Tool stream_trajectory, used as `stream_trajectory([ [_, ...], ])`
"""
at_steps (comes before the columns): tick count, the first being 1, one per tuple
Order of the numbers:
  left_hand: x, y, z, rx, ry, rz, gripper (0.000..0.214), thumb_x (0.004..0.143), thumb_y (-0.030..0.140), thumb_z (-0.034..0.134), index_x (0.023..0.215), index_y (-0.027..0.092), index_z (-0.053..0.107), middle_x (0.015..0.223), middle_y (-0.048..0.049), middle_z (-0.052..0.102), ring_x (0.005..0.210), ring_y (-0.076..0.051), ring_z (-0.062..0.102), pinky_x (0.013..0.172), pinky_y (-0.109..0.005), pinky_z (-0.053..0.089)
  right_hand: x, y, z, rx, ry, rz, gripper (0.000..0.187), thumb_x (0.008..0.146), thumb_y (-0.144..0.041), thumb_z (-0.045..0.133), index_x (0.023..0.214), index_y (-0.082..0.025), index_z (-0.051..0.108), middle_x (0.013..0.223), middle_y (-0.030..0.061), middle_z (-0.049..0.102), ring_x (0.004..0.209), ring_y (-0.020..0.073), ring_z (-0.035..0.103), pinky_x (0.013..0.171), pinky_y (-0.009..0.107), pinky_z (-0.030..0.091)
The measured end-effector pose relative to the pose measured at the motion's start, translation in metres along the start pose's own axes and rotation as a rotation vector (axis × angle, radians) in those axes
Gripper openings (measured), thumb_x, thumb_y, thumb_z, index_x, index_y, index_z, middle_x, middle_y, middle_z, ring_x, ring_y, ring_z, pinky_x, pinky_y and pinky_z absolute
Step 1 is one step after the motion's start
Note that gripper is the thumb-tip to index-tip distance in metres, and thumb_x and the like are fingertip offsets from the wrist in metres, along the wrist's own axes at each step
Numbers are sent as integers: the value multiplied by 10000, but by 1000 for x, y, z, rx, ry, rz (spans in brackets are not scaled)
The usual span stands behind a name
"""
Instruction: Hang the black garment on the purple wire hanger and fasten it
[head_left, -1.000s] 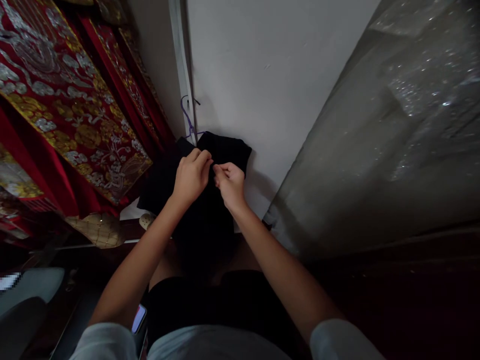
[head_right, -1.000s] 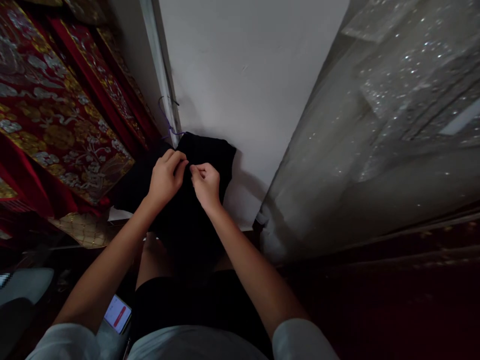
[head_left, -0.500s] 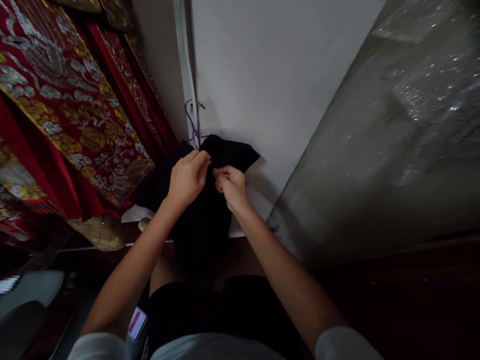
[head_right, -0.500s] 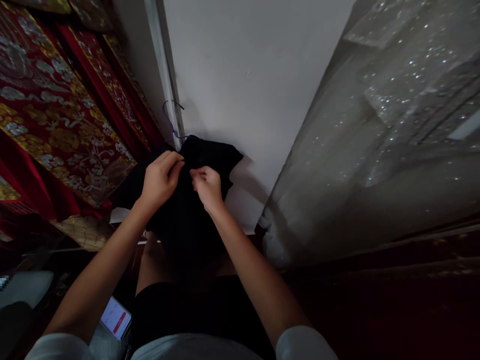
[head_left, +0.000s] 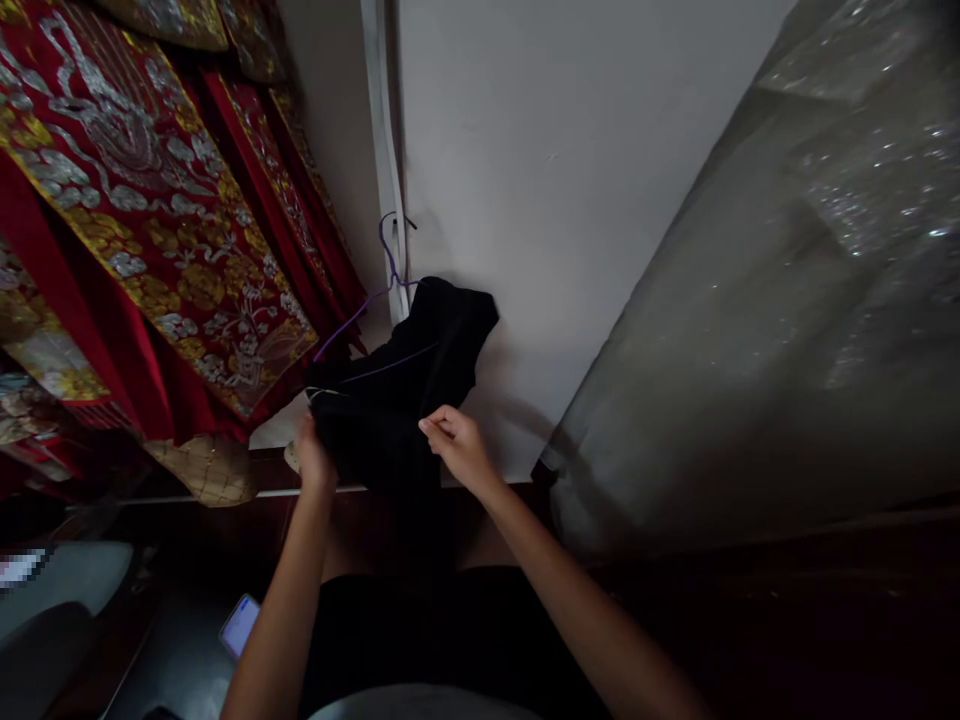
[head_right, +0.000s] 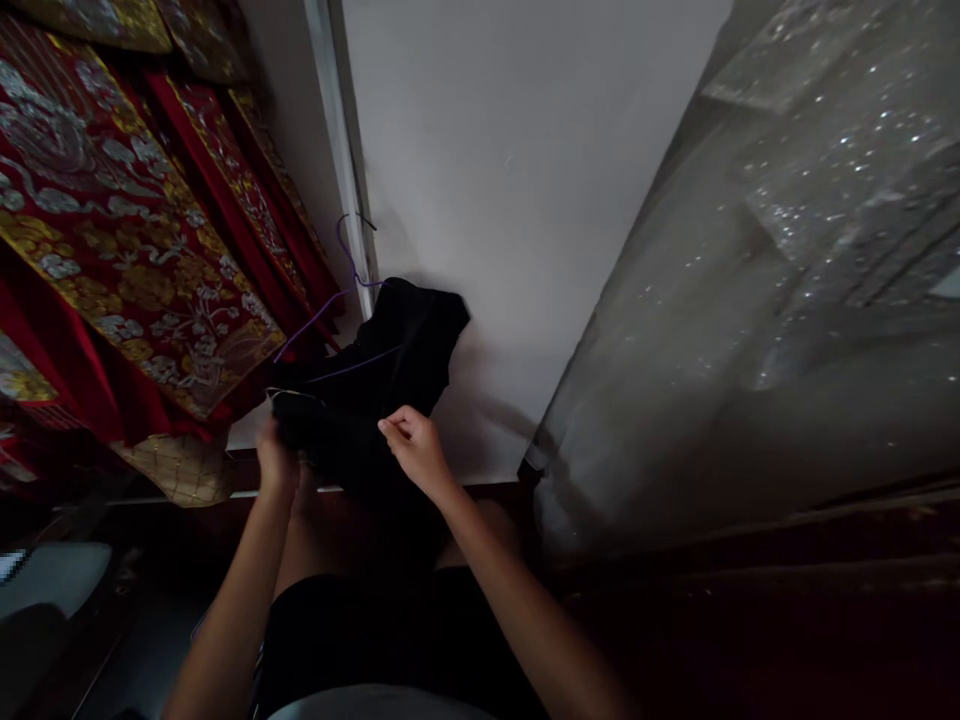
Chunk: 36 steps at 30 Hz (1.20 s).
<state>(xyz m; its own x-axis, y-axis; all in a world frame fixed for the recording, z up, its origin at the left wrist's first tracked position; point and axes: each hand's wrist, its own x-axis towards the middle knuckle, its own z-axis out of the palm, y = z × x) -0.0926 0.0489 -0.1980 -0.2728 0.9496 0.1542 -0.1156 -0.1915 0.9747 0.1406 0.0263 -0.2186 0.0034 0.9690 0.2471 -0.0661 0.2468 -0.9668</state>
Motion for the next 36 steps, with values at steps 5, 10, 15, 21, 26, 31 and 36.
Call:
stream_trajectory([
  [5,-32,-36,-12,434,-372,25,75,758,258,642,689,237,622,726,-60,648,789,-284,619,829,-435,502,1,12,-23,42,66,75,424,735,-589,739,734,-203,564,515,-58,480,478,98,427,496,243,332],
  [10,-42,-15,3,492,-518,100,272,927,456,558,780,229,592,766,-23,604,757,-207,551,775,-347,489,-3,29,-33,-39,31,143,431,720,-599,734,700,-206,561,487,-54,478,465,109,428,491,248,345],
  [15,-56,13,42,210,-436,83,324,968,502,551,856,198,569,788,5,558,744,-155,522,723,-264,457,-16,22,-31,-163,-195,-6,314,746,-375,739,1005,-212,670,986,42,724,951,211,675,879,357,534],
  [21,-76,25,69,296,-424,286,274,1021,436,512,965,204,647,963,-55,644,989,-210,611,935,-317,490,-34,-10,-11,-96,-465,89,471,747,-310,737,1199,-208,653,1170,81,716,1075,266,663,970,415,532],
  [26,-74,8,49,313,-559,183,417,1036,514,439,1308,227,572,1291,-106,629,1247,-244,573,1090,-381,457,-26,-35,-13,-243,-472,-19,140,827,-267,595,844,-206,719,803,35,717,770,219,666,739,342,542],
  [31,-79,-23,9,633,-878,-81,474,977,616,527,843,181,661,854,-59,698,821,-230,631,777,-343,523,26,-72,-33,-227,-283,-324,352,743,-175,615,1057,-227,766,821,7,720,795,193,678,834,324,533],
  [36,-74,-21,-14,724,-693,97,364,1020,501,486,961,209,696,811,-58,715,699,-220,629,682,-330,484,94,-64,-21,-171,-39,-191,236,784,-285,613,976,-241,742,819,20,707,959,222,669,1053,390,459],
])
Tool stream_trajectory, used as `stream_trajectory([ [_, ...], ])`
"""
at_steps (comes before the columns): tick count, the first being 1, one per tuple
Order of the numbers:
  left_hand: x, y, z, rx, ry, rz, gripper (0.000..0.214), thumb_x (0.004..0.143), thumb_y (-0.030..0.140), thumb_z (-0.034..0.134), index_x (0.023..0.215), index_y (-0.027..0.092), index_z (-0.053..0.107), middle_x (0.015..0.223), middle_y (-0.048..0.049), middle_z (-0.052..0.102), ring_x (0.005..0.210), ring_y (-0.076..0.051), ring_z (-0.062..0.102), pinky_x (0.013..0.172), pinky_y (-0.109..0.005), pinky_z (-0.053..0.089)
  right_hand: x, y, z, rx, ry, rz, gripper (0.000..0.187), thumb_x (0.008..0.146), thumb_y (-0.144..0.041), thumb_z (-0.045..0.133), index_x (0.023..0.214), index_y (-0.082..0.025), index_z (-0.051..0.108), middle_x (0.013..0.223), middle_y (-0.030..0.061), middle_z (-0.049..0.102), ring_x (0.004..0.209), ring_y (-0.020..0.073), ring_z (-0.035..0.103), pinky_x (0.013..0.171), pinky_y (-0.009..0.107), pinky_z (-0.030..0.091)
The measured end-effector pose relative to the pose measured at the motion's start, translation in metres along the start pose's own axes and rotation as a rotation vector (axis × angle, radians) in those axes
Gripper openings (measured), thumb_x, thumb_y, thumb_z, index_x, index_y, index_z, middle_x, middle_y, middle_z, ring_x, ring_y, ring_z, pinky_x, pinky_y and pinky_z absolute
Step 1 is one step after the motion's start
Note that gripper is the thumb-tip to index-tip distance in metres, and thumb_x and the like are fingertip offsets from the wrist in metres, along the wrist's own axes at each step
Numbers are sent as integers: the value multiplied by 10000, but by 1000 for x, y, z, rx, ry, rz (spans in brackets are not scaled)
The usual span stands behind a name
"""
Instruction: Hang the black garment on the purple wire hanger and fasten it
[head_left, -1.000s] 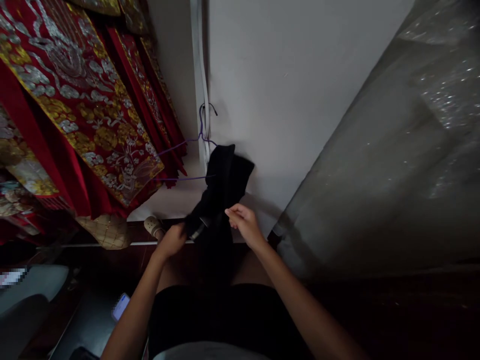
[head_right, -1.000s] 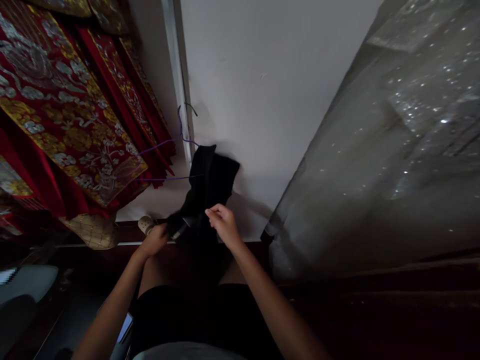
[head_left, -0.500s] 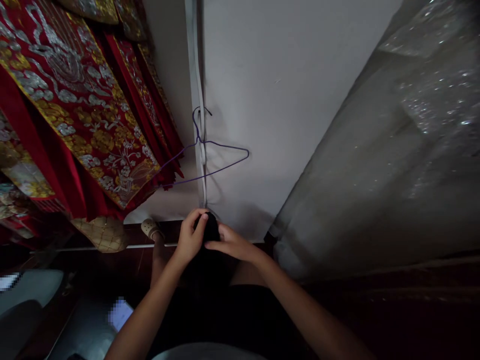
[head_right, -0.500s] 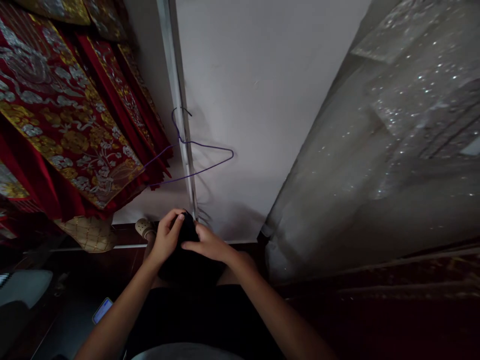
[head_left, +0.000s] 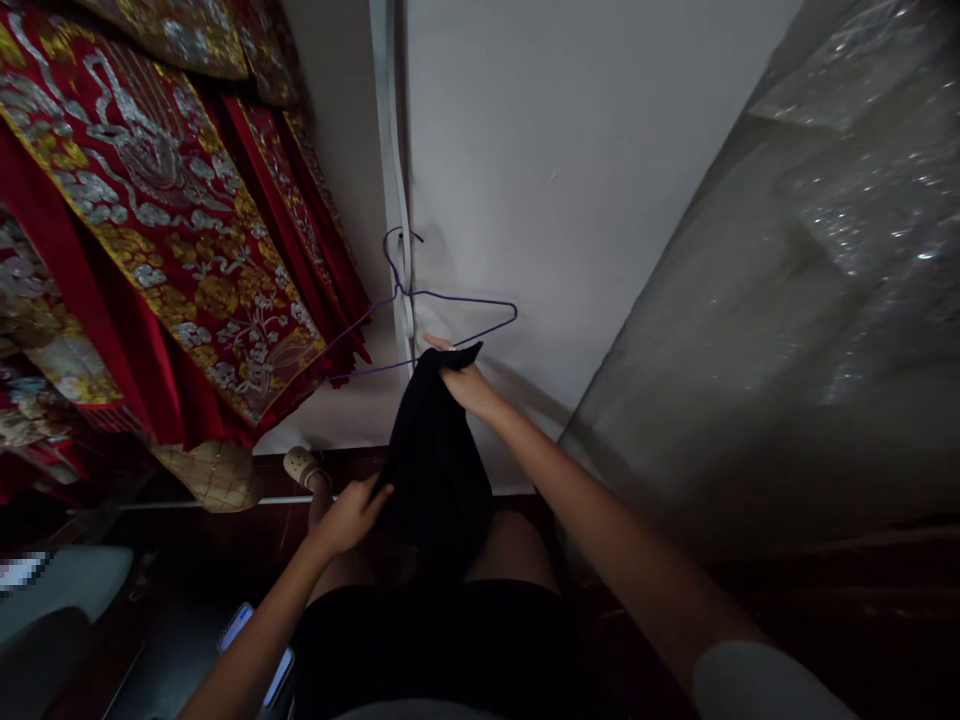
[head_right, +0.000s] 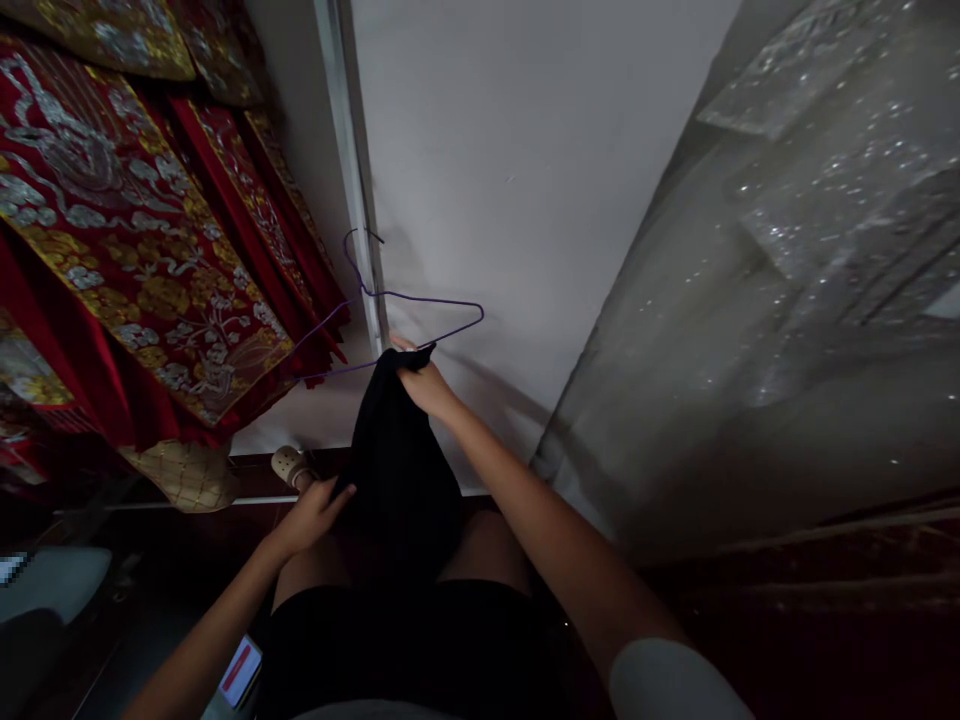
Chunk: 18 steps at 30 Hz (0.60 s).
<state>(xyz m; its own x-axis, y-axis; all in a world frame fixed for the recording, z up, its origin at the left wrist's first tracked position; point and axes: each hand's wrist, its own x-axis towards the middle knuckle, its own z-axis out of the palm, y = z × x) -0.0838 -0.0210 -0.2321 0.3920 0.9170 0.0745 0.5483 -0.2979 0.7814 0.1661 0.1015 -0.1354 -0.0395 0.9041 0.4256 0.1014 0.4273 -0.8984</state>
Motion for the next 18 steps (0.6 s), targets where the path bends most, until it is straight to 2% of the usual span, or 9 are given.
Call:
stream_trajectory([
  [3,-1,4,-22,82,136,-6,328,1007,478,498,1026,223,702,777,-65,704,704,-238,646,706,-335,497,15,27,4,6,9,135,209,809,-403,591,807,-236,717,842,44,727,1024,248,660,1038,399,457],
  [5,-2,7,-39,162,161,-15,294,999,444,502,1013,230,704,791,-69,709,753,-245,671,748,-331,506,15,40,-3,-19,88,128,216,781,-409,596,758,-222,702,800,41,721,946,245,663,940,371,490],
  [7,-3,9,-57,264,127,-49,270,994,397,497,973,227,706,807,-74,720,815,-251,697,793,-327,509,12,44,-14,-69,129,69,199,733,-393,636,733,-202,693,740,28,699,829,224,648,819,329,492],
  [9,-3,9,-75,359,94,-85,247,976,339,499,937,222,714,823,-83,733,870,-266,713,836,-342,514,8,38,-24,-138,81,21,195,686,-376,696,707,-184,685,695,15,672,732,195,615,704,293,458],
  [11,0,12,-92,408,128,-70,230,941,282,506,965,235,730,920,-89,760,977,-295,715,904,-386,527,5,26,-29,-195,29,-3,196,664,-355,737,685,-171,674,671,7,655,674,171,588,635,272,416],
  [15,15,29,-120,360,379,60,374,886,260,501,1187,200,714,1287,-101,720,1284,-315,622,1133,-462,472,-2,3,-20,-197,76,54,193,659,-311,766,647,-164,642,640,12,630,626,153,556,573,263,380],
  [18,35,48,-134,286,524,147,403,914,293,476,1230,154,684,1346,-137,687,1305,-297,612,1174,-457,434,-7,-5,-12,-108,94,115,200,663,-288,760,611,-172,605,605,-2,581,594,134,514,544,260,369],
])
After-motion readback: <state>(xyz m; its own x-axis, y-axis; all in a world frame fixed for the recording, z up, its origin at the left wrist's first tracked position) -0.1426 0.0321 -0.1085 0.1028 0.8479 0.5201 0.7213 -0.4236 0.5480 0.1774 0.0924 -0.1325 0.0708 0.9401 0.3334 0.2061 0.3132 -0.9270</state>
